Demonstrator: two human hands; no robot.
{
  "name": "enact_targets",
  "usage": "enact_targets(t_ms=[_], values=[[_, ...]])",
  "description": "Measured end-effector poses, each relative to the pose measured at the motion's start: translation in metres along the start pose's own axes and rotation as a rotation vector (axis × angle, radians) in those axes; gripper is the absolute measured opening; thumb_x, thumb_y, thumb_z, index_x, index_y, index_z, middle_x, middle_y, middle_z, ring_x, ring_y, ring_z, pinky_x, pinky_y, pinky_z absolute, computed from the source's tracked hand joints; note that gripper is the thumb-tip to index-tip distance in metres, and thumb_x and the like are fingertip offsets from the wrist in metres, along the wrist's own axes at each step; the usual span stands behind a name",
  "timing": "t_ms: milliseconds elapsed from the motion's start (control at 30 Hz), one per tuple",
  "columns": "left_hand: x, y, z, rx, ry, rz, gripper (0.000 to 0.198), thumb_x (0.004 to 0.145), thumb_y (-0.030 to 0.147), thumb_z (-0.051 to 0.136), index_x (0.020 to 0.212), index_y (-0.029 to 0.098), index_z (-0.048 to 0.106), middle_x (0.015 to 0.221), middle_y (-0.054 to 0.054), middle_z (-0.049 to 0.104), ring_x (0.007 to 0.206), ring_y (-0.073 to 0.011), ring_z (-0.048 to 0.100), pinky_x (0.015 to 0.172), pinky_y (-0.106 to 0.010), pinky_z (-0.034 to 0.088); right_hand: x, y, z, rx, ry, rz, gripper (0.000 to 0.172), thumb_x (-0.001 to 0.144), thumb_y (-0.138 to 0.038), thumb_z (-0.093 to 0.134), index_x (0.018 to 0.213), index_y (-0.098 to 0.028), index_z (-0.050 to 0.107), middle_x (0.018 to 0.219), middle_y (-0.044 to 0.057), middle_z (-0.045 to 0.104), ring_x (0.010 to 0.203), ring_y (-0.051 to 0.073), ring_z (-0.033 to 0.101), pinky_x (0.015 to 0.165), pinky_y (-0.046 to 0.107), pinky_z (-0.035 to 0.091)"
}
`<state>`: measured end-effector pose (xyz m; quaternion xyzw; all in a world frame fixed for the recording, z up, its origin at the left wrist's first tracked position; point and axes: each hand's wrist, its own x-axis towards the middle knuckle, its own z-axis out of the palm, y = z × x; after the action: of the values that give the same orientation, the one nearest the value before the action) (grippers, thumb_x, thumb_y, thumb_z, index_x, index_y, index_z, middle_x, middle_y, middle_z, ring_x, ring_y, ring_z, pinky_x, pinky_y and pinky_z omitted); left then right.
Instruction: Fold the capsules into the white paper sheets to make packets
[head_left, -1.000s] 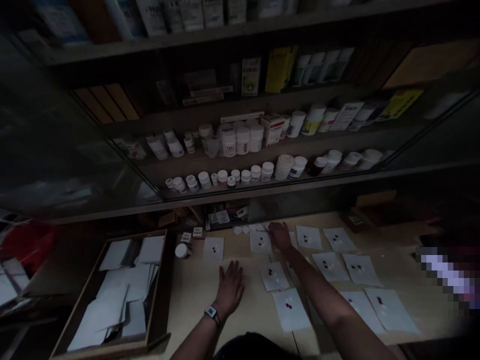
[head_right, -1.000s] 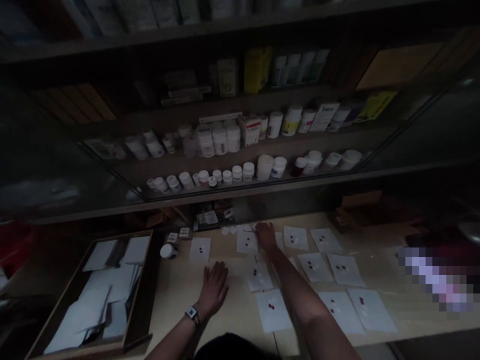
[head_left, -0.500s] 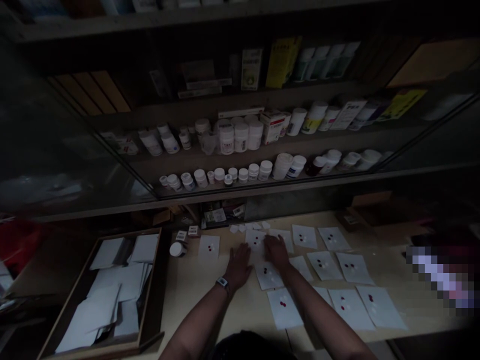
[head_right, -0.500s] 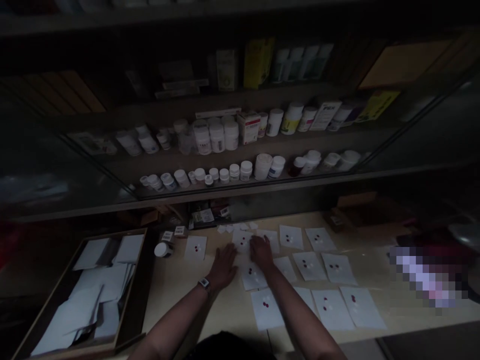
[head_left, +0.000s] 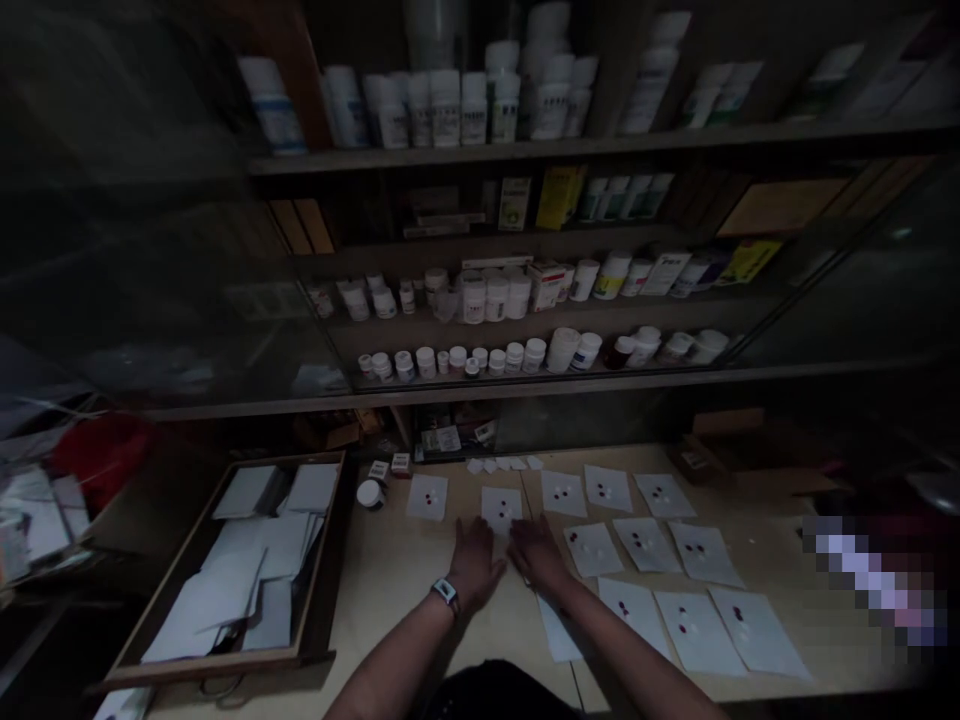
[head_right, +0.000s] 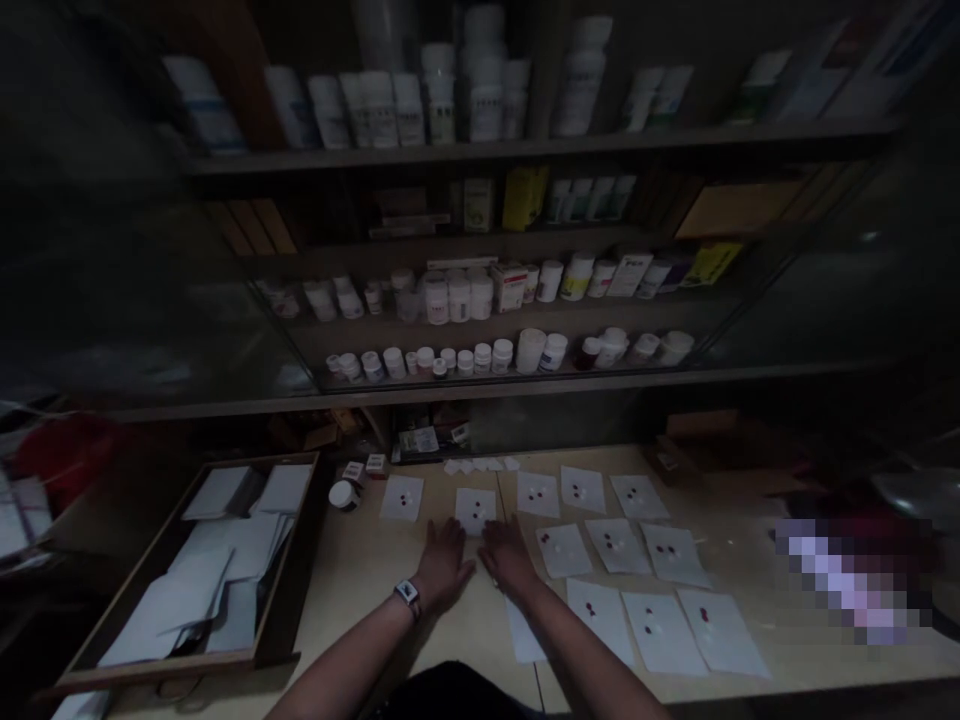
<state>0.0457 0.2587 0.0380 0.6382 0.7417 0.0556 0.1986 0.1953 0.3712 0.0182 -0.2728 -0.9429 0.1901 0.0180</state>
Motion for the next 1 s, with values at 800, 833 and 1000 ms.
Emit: enact_targets(t_ms=[800,833,1000], values=[[-0.163,-0.026,0.022,-0.047,0.022,-0.062,0.029,0.096,0.034,0.043,0.116,0.021,0.060,0.122,-0.009,0.057,0.117,-0.0232,0.050,0.108,-0.042,0.029,-0.060,-0.093,0.047,0.068,-0.144,-0.328,0.032,0.091,-0.029,0.047,0.116,-0.020,0.064,0.128,0.013,0.061,0.121,0.026,0.052,0.111,0.050,0.025],[-0.164,-0.025,0.022,-0.052,0.020,-0.080,0.029,0.097,0.033,0.041,0.115,0.021,0.060,0.122,-0.009,0.057,0.115,-0.0225,0.051,0.107,-0.041,0.031,-0.060,-0.092,0.048,0.063,-0.134,-0.331,0.033,0.092,-0.029,0.046,0.120,-0.021,0.062,0.131,0.013,0.059,0.123,0.026,0.050,0.111,0.051,0.024],[-0.160,-0.021,0.020,-0.058,0.039,-0.163,0.029,0.097,0.031,0.040,0.108,0.021,0.065,0.118,-0.008,0.058,0.109,-0.0224,0.054,0.103,-0.041,0.034,-0.053,-0.093,0.054,0.033,-0.135,-0.380,0.044,0.092,-0.030,0.046,0.133,-0.019,0.054,0.139,0.016,0.053,0.131,0.027,0.044,0.114,0.053,0.019]])
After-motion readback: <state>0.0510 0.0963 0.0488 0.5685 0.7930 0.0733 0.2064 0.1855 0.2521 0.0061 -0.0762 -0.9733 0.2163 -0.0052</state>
